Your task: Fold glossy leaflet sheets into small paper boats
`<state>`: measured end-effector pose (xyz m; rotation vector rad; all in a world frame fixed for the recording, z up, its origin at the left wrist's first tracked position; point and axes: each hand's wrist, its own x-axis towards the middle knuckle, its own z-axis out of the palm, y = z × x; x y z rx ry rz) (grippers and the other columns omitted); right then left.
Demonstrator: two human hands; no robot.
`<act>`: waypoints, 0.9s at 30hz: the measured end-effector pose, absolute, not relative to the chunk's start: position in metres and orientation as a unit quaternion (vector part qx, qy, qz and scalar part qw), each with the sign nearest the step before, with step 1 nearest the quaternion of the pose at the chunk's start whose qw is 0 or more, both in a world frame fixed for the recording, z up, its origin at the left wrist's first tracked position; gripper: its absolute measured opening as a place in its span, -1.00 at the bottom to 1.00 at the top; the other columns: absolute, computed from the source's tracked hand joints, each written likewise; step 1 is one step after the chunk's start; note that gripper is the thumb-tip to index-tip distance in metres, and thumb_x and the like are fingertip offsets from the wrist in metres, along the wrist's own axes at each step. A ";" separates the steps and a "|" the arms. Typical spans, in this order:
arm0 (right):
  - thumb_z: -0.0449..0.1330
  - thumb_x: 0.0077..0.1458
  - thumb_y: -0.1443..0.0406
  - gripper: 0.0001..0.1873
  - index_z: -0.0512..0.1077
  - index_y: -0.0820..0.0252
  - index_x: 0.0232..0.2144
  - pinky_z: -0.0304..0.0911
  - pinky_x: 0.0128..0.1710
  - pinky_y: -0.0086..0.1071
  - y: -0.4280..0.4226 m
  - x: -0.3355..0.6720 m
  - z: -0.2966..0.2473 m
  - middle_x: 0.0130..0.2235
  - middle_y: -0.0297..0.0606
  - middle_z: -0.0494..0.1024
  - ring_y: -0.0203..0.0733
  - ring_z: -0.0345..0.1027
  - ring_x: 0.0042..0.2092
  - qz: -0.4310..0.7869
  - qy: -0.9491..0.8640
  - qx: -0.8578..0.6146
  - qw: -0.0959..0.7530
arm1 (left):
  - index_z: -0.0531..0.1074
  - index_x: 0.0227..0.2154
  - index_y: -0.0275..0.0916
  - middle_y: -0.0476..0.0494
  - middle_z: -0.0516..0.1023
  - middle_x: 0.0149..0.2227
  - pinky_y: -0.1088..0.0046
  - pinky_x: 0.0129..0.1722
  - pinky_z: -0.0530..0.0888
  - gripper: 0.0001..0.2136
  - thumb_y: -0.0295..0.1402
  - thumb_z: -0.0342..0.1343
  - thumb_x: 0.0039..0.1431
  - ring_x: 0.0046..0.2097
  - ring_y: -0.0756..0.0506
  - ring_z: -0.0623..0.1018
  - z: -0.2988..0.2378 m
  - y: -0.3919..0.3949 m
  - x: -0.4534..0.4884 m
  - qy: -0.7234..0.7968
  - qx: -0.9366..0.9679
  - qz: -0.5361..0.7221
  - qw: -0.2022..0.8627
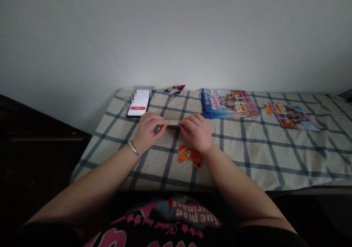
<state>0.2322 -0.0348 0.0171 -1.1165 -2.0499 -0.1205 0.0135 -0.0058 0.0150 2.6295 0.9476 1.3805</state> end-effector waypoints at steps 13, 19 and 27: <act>0.18 0.21 0.31 -0.88 0.54 0.07 -0.28 0.34 -0.22 -0.27 -0.038 0.229 0.017 -0.25 -0.27 0.62 -0.17 0.42 -0.23 -0.032 -0.834 -0.411 0.366 | 0.40 -0.46 -0.17 -0.03 0.55 -0.36 0.17 0.03 0.33 -0.93 -0.47 0.13 0.06 -0.25 -0.12 0.50 0.019 -0.010 0.019 0.360 0.860 0.358 -0.047; 0.18 0.20 0.32 -0.88 0.53 0.06 -0.29 0.36 -0.19 -0.25 -0.035 0.240 0.018 -0.26 -0.27 0.62 -0.16 0.44 -0.21 -0.007 -0.818 -0.424 0.389 | 0.39 -0.46 -0.18 -0.04 0.53 -0.38 0.21 -0.07 0.38 -0.92 -0.49 0.13 0.06 -0.28 -0.11 0.48 0.018 -0.004 0.012 0.360 0.846 0.389 -0.050; 0.19 0.19 0.32 -0.90 0.52 0.07 -0.33 0.35 -0.20 -0.23 -0.033 0.249 0.018 -0.28 -0.26 0.61 -0.16 0.42 -0.23 -0.010 -0.806 -0.434 0.403 | 0.38 -0.45 -0.20 -0.05 0.50 -0.39 0.24 -0.09 0.40 -0.91 -0.53 0.11 0.04 -0.28 -0.11 0.47 0.013 -0.001 0.010 0.355 0.844 0.403 -0.014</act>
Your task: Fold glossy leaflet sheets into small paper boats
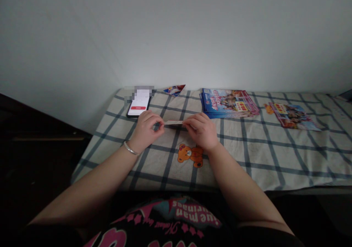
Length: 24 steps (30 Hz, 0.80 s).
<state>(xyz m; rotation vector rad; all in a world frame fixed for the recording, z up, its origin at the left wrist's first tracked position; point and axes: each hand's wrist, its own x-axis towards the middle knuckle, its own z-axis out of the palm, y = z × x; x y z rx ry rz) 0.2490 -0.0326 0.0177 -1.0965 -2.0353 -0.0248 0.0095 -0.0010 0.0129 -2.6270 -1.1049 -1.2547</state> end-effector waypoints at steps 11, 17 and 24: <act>0.20 0.18 0.34 -0.90 0.54 0.09 -0.31 0.36 -0.20 -0.23 -0.022 0.264 0.010 -0.29 -0.24 0.59 -0.15 0.45 -0.23 0.000 -0.789 -0.441 0.428 | 0.38 -0.33 -0.22 -0.05 0.46 -0.34 0.40 -0.18 0.43 -0.93 -0.45 0.00 0.23 -0.25 -0.05 0.48 0.004 0.006 0.001 -0.419 -0.812 -0.384 -0.131; 0.21 0.19 0.31 -0.87 0.57 0.04 -0.28 0.37 -0.11 -0.17 -0.020 0.258 0.004 -0.19 -0.23 0.59 -0.13 0.43 -0.15 0.039 -0.827 -0.418 0.374 | 0.41 -0.17 -0.26 -0.17 0.52 -0.16 0.23 0.02 0.42 -0.82 -0.31 -0.05 0.34 -0.06 -0.14 0.48 0.004 0.004 0.006 -0.424 -0.839 -0.316 -0.125; 0.25 0.15 0.31 -0.87 0.61 0.05 -0.28 0.36 -0.02 -0.11 -0.016 0.262 -0.001 -0.07 -0.21 0.58 -0.03 0.38 -0.03 0.030 -0.862 -0.432 0.263 | 0.35 0.05 -0.28 -0.23 0.45 0.05 0.14 0.17 0.32 -0.59 -0.23 0.19 0.19 0.11 -0.23 0.38 0.003 -0.002 0.009 -0.418 -0.876 -0.231 -0.068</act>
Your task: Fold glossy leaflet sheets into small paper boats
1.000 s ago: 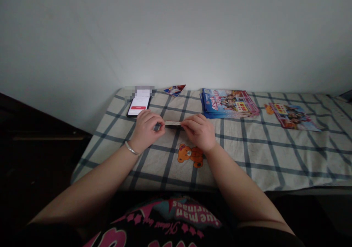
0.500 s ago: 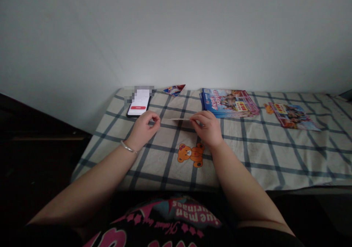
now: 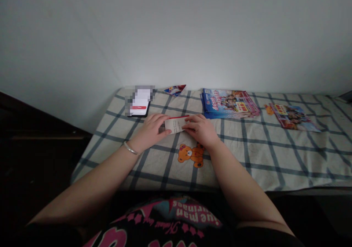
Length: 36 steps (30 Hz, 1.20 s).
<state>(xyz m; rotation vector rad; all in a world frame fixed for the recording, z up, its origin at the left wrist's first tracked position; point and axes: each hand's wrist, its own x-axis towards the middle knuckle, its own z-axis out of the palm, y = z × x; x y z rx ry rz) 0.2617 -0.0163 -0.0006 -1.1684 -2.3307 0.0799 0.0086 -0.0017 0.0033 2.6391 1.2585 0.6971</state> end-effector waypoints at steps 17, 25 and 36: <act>0.27 0.05 0.27 -0.46 0.39 0.14 0.11 0.25 0.14 0.01 -0.017 0.260 -0.001 0.12 -0.12 0.47 0.08 0.32 0.11 0.045 -0.817 -0.512 0.261 | 0.28 0.12 -0.20 -0.22 0.36 0.07 0.10 0.11 0.40 -0.44 -0.30 0.31 0.06 0.09 -0.24 0.40 -0.002 -0.004 0.009 0.406 0.879 0.244 0.059; 0.27 0.04 0.26 -0.32 0.25 0.17 0.22 0.22 0.17 0.01 -0.016 0.259 -0.002 0.14 -0.08 0.43 0.10 0.28 0.14 0.066 -0.807 -0.527 0.260 | 0.31 0.07 -0.17 -0.21 0.36 0.07 0.04 0.08 0.44 -0.49 -0.46 0.30 0.04 0.08 -0.24 0.41 -0.002 -0.003 0.010 0.350 0.890 0.289 0.034; 0.25 0.06 0.29 -0.31 0.22 0.18 0.24 0.22 0.17 0.03 -0.017 0.257 -0.001 0.15 -0.03 0.41 0.12 0.28 0.14 0.066 -0.811 -0.518 0.265 | -0.07 0.32 -0.08 -0.25 0.33 0.19 0.15 0.17 0.42 -0.30 -0.58 0.04 0.17 0.21 -0.17 0.38 0.000 -0.008 0.015 0.326 0.872 0.339 0.139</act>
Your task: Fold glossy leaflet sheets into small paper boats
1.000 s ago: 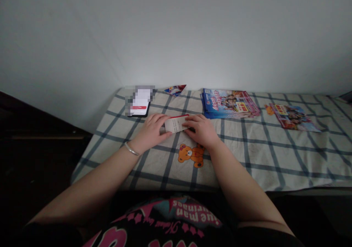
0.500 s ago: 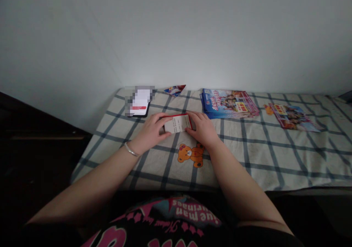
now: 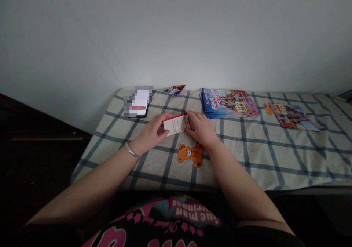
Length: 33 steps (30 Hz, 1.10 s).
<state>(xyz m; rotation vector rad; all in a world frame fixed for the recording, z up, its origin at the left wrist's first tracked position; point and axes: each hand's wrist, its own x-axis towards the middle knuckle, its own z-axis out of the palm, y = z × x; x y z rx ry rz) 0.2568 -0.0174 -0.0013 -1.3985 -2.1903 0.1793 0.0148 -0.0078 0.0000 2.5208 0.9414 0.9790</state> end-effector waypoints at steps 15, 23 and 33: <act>0.21 0.11 0.28 -0.29 0.13 0.03 0.30 0.19 0.20 0.08 -0.019 0.258 -0.001 0.26 -0.07 0.25 0.12 0.15 0.25 0.045 -0.824 -0.493 0.277 | 0.33 0.13 -0.32 -0.28 0.45 0.15 0.20 0.22 0.37 -0.63 -0.41 0.03 0.27 0.20 -0.16 0.42 0.003 -0.004 0.015 0.295 0.924 0.195 0.147; 0.05 0.26 0.35 -0.64 0.50 -0.10 0.00 0.27 0.11 -0.04 -0.027 0.252 0.014 0.17 -0.24 0.40 -0.04 0.27 0.15 0.003 -0.845 -0.438 0.306 | 0.35 0.12 -0.37 -0.29 0.46 0.15 0.12 0.28 0.25 -0.65 -0.51 -0.07 0.31 0.25 -0.16 0.37 0.003 -0.005 0.018 0.338 0.924 0.181 0.011; 0.09 0.28 0.29 -0.69 0.57 -0.17 -0.07 0.31 0.08 -0.11 -0.030 0.258 0.021 -0.04 -0.39 0.61 -0.08 0.37 0.03 -0.004 -0.863 -0.418 0.284 | 0.48 0.00 -0.19 -0.14 0.52 0.10 -0.12 0.33 0.09 -0.73 -0.45 0.00 0.30 0.17 -0.21 0.44 0.017 -0.019 0.016 0.354 0.903 0.231 -0.076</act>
